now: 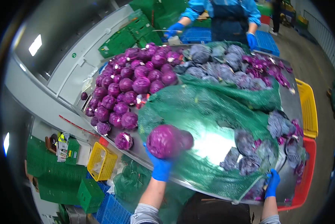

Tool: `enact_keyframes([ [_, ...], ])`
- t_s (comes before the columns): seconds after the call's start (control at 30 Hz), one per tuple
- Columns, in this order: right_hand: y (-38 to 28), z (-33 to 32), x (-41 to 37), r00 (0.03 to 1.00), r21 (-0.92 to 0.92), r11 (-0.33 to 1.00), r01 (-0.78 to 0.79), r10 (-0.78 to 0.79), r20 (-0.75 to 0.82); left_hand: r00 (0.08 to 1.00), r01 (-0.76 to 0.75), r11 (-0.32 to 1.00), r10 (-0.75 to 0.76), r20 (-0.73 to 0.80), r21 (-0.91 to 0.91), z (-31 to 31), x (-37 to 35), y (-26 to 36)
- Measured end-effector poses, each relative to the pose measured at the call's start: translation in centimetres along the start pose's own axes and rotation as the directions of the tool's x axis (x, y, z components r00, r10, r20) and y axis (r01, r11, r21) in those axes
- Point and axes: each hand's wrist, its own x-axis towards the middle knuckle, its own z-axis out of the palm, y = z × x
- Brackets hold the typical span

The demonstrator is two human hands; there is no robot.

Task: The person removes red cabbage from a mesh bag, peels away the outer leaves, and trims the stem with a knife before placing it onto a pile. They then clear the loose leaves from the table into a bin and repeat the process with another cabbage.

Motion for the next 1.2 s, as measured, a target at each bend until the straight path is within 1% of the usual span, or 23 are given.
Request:
enact_keyframes([
  [0.07, -1.5, 1.0, -1.4, 1.000, -0.020, 1.000, -0.006, 0.005, -0.031, 0.984, 0.003, 0.961, -0.052, -0.170, -0.275, 0.4, 3.5, 5.0],
  [0.13, -1.3, 0.9, -0.9, 0.999, -0.046, 0.999, 0.027, -0.029, -0.039, 0.984, 0.031, 0.978, -0.066, -0.164, -0.206, -3.3, 7.0, 9.1],
  [0.17, -1.0, 0.9, -0.7, 0.997, -0.045, 0.998, 0.047, -0.049, -0.062, 0.935, -0.049, 0.988, -0.007, -0.354, -0.147, -3.0, 8.6, 10.6],
  [0.27, -0.4, 0.6, -0.2, 0.992, -0.066, 0.995, 0.075, -0.081, -0.093, 0.924, -0.144, 0.964, 0.050, -0.380, -0.224, -7.0, 14.0, 14.3],
  [0.3, -0.1, 0.6, 0.0, 0.990, -0.085, 0.993, 0.077, -0.086, -0.110, 0.920, -0.179, 0.963, 0.091, -0.382, -0.201, -8.3, 15.7, 15.0],
  [0.33, 0.6, 0.6, 0.6, 0.990, -0.083, 0.993, 0.085, -0.094, -0.106, 0.920, -0.184, 0.961, 0.094, -0.380, -0.208, -8.7, 17.0, 15.8],
  [0.4, 2.6, -0.6, 3.0, 0.960, -0.128, 0.975, 0.180, -0.202, -0.192, 0.895, -0.202, 0.911, 0.024, -0.445, -0.358, -9.0, 19.8, 17.1],
  [0.43, 3.8, -1.9, 4.4, 0.960, -0.167, 0.965, 0.200, -0.228, -0.165, 0.881, -0.213, 0.906, 0.017, -0.472, -0.365, -9.1, 21.5, 17.9],
  [0.47, 3.7, -1.6, 4.3, 0.958, -0.169, 0.964, 0.205, -0.232, -0.165, 0.894, -0.234, 0.928, 0.089, -0.439, -0.288, -8.8, 22.8, 18.7],
  [0.53, 3.6, -2.1, 4.5, 0.942, -0.193, 0.953, 0.232, -0.270, -0.201, 0.921, -0.308, 0.923, 0.228, -0.317, -0.232, -9.1, 26.8, 21.3],
  [0.6, 3.6, -2.2, 4.4, 0.942, -0.187, 0.953, 0.238, -0.273, -0.196, 0.944, -0.315, 0.840, 0.233, -0.232, -0.441, -6.2, 29.3, 25.1],
  [0.67, 3.3, -2.7, 4.1, 0.930, -0.286, 0.915, 0.285, -0.336, -0.148, 0.941, -0.245, 0.768, 0.335, 0.045, -0.592, -7.4, 33.6, 29.5],
  [0.7, 3.2, -2.8, 4.3, 0.929, -0.291, 0.913, 0.286, -0.338, -0.149, 0.942, -0.244, 0.767, 0.332, 0.041, -0.593, -5.7, 34.6, 29.9],
  [0.73, 3.2, -2.9, 4.4, 0.927, -0.306, 0.910, 0.281, -0.340, -0.161, 0.906, -0.402, 0.816, 0.420, -0.052, -0.416, -3.0, 34.7, 30.5],
  [0.77, 3.5, -2.9, 4.4, 0.925, -0.319, 0.908, 0.273, -0.339, -0.173, 0.848, -0.530, 0.822, 0.517, -0.120, -0.207, -1.2, 34.6, 30.6],
  [0.8, 3.3, -2.3, 4.0, 0.927, -0.316, 0.910, 0.267, -0.333, -0.175, 0.849, -0.528, 0.824, 0.516, -0.116, -0.203, -0.8, 34.4, 29.8],
  [0.87, 2.6, -1.6, 2.6, 0.920, -0.272, 0.923, 0.272, -0.332, -0.207, 0.932, -0.363, 0.930, 0.363, 0.010, 0.055, -0.6, 33.1, 27.1],
  [0.9, 1.7, -0.2, 1.1, 0.919, -0.272, 0.925, 0.266, -0.329, -0.219, 0.949, -0.311, 0.948, 0.314, -0.034, 0.067, -1.4, 32.8, 25.5],
  [0.97, -0.1, 2.1, -1.6, 0.913, -0.145, 0.940, 0.308, -0.335, -0.234, 0.964, -0.231, 0.969, 0.240, -0.113, 0.083, -4.1, 32.7, 22.6],
  [1.03, 0.3, 1.2, -1.0, 0.927, -0.191, 0.944, 0.270, -0.308, -0.212, 0.971, -0.187, 0.978, 0.198, -0.135, 0.089, -5.4, 32.1, 20.9],
  [1.1, 0.5, 0.8, -0.5, 0.942, -0.227, 0.943, 0.244, -0.286, -0.177, 0.952, -0.137, 0.988, 0.150, -0.268, 0.068, -5.8, 31.4, 19.7],
  [1.13, 0.8, 0.4, -0.4, 0.942, -0.233, 0.944, 0.235, -0.280, -0.184, 0.952, -0.126, 0.989, 0.141, -0.272, 0.072, -6.2, 31.2, 19.6],
  [1.2, 0.6, 0.5, -0.5, 0.957, -0.199, 0.960, 0.199, -0.234, -0.173, 0.940, -0.134, 0.967, 0.194, -0.280, 0.219, -6.6, 30.6, 19.8],
])
